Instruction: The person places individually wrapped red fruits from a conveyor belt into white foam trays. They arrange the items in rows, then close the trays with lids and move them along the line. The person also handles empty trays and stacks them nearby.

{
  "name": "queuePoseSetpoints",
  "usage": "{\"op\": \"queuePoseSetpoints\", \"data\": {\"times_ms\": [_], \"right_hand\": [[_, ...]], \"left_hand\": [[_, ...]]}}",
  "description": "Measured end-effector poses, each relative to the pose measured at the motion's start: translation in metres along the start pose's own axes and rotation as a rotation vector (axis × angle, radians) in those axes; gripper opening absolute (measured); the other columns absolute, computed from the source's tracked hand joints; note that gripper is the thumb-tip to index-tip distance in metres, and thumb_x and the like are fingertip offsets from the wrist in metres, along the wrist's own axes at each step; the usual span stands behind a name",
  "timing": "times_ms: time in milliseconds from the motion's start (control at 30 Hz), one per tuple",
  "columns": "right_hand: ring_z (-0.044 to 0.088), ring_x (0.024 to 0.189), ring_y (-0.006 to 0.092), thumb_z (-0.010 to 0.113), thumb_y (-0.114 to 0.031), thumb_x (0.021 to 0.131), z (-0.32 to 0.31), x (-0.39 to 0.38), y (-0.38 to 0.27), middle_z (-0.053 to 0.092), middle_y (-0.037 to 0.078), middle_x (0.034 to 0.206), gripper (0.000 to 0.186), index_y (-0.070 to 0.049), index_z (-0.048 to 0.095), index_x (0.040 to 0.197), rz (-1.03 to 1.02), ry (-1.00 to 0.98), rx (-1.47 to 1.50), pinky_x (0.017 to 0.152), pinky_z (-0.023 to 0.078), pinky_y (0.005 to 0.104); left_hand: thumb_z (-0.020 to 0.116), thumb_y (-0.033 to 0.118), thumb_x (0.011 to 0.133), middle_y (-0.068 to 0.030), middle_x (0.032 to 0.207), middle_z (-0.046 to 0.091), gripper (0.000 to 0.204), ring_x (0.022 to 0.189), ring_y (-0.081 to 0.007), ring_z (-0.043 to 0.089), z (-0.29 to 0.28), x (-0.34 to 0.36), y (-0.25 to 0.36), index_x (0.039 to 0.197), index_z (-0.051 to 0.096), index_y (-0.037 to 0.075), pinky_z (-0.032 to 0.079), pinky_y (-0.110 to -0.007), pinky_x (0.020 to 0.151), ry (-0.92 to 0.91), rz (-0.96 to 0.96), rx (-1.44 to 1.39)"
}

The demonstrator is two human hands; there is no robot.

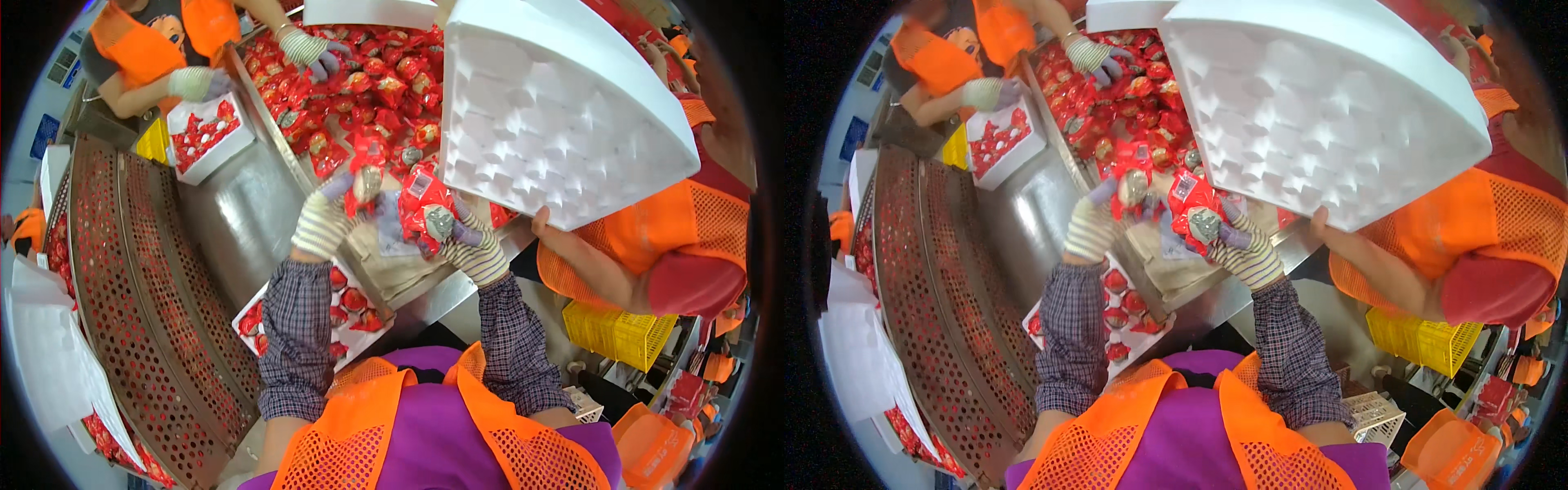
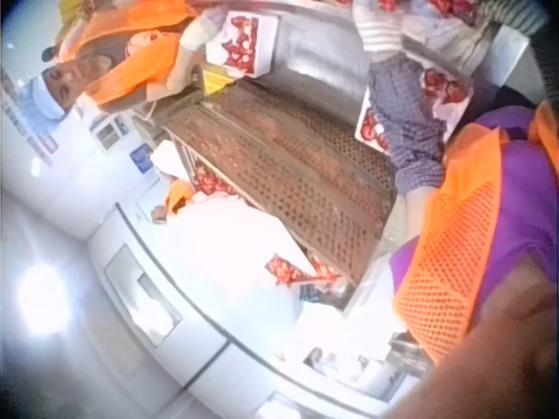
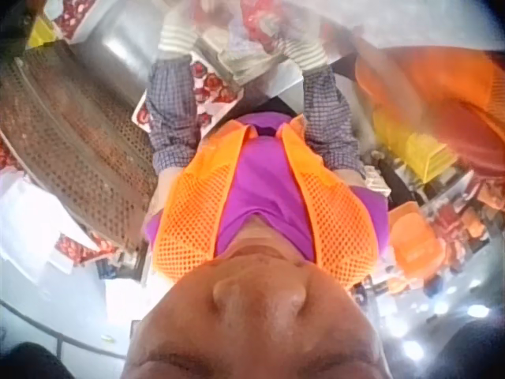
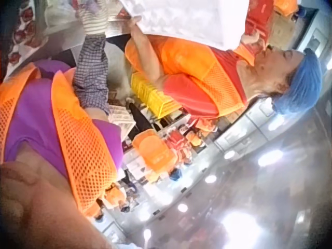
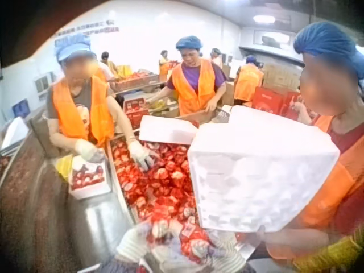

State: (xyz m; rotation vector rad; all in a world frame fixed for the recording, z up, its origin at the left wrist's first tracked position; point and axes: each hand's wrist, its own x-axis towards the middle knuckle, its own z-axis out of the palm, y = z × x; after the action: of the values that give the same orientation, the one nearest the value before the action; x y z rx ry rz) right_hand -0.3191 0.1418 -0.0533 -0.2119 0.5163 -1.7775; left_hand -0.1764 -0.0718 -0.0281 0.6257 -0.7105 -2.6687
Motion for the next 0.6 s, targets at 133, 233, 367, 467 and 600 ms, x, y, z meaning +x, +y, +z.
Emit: {"op": "queuePoseSetpoints", "data": {"times_ms": [133,233,367,467,600], "right_hand": [[0.049,0.117,0.0314,0.067,-0.014,0.078,0.035,-0.014,0.018,0.044,0.012,0.133,0.068,-0.011,0.034,0.138,0.087,-0.08,0.008,0.092,0.046,0.0512],[0.049,0.117,0.0316,0.065,-0.016,0.08,0.05,-0.025,0.04,0.044,0.012,0.133,0.066,-0.013,0.033,0.138,0.148,-0.105,0.0,0.087,0.05,0.0516],[0.05,0.116,0.0298,0.063,-0.016,0.082,0.067,-0.035,0.077,0.045,0.01,0.133,0.06,-0.013,0.036,0.136,0.216,-0.089,-0.059,0.084,0.053,0.0463],[0.051,0.116,0.0282,0.063,-0.016,0.083,0.078,-0.039,0.098,0.048,0.01,0.13,0.054,-0.012,0.041,0.133,0.285,-0.131,-0.05,0.088,0.051,0.0428],[0.054,0.112,0.0261,0.065,-0.013,0.08,0.093,-0.045,0.12,0.054,0.009,0.123,0.05,-0.01,0.047,0.126,0.359,-0.078,-0.084,0.088,0.05,0.0393]], "left_hand": [[0.061,0.028,0.081,-0.0218,0.121,0.052,0.056,0.108,-0.0399,0.053,-0.006,-0.078,-0.017,0.125,0.045,-0.003,0.047,-0.051,0.089,0.01,0.001,-0.205],[0.058,0.024,0.086,-0.0171,0.126,0.05,0.051,0.112,-0.0312,0.053,-0.021,-0.126,-0.032,0.129,0.042,0.002,0.047,-0.052,0.09,0.014,0.018,-0.565],[0.047,0.032,0.092,-0.0177,0.131,0.045,0.05,0.119,-0.0315,0.047,-0.04,-0.173,-0.044,0.132,0.037,0.003,0.045,-0.052,0.094,-0.067,0.247,0.053],[0.046,0.044,0.091,-0.0144,0.129,0.047,0.056,0.118,-0.0281,0.047,-0.035,-0.199,-0.038,0.131,0.038,0.005,0.046,-0.045,0.094,-0.005,0.148,-0.544],[0.063,0.04,0.083,-0.008,0.11,0.06,0.051,0.1,-0.0195,0.059,-0.08,-0.239,-0.06,0.12,0.051,0.006,0.053,-0.034,0.081,0.264,0.209,-0.459]]}}
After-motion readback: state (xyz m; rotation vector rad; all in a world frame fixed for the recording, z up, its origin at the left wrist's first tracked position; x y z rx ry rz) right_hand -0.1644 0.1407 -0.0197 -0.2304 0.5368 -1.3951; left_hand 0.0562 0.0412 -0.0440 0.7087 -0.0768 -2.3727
